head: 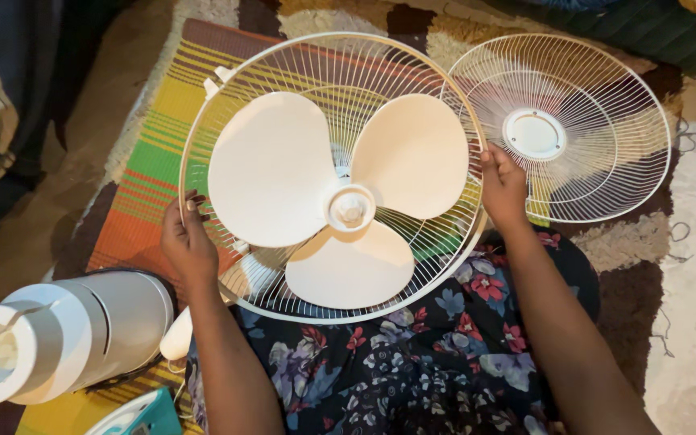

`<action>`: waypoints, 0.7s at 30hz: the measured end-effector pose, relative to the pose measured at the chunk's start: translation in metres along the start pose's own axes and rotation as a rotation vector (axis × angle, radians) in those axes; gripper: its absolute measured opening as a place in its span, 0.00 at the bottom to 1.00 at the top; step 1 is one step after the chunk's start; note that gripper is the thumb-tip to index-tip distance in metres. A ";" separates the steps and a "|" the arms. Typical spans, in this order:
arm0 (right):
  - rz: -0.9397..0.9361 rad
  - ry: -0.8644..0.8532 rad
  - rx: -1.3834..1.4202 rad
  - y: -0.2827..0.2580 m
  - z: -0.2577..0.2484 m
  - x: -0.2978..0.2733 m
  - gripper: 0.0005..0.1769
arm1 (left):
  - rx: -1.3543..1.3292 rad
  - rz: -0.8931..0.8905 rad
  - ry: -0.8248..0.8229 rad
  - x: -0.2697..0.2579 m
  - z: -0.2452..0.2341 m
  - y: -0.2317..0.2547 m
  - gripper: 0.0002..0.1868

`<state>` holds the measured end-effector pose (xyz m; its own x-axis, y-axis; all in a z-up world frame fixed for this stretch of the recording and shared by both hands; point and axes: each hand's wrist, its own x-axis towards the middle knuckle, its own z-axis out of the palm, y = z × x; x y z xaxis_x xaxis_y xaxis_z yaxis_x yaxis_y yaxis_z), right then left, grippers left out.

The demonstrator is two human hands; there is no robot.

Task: The person assembles a white pedestal fan by attaching the front wire cage to the fan blades and motor housing. They align the cage with the blades and press it into place, then rotate the assembly to check the fit.

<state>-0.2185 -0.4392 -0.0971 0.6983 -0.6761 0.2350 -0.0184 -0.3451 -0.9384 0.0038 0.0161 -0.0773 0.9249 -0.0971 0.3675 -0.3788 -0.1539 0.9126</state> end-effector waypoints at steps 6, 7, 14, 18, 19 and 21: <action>0.010 0.022 0.009 0.001 0.004 -0.003 0.22 | 0.050 -0.045 -0.007 0.000 0.003 0.012 0.15; 0.002 0.027 0.003 0.002 0.005 -0.003 0.22 | 0.077 -0.039 -0.010 0.000 0.004 0.014 0.16; -0.050 0.115 -0.043 0.015 0.031 -0.020 0.22 | 0.213 -0.039 -0.023 0.000 0.008 0.030 0.16; -0.039 0.108 -0.064 0.008 0.033 -0.021 0.21 | 0.435 -0.042 0.014 -0.001 0.009 0.028 0.15; -0.031 0.109 -0.073 0.006 0.033 -0.021 0.21 | 0.447 -0.048 0.021 -0.001 0.008 0.025 0.15; -0.031 0.102 -0.013 0.006 0.035 -0.020 0.21 | 0.473 -0.059 0.040 -0.001 0.008 0.022 0.15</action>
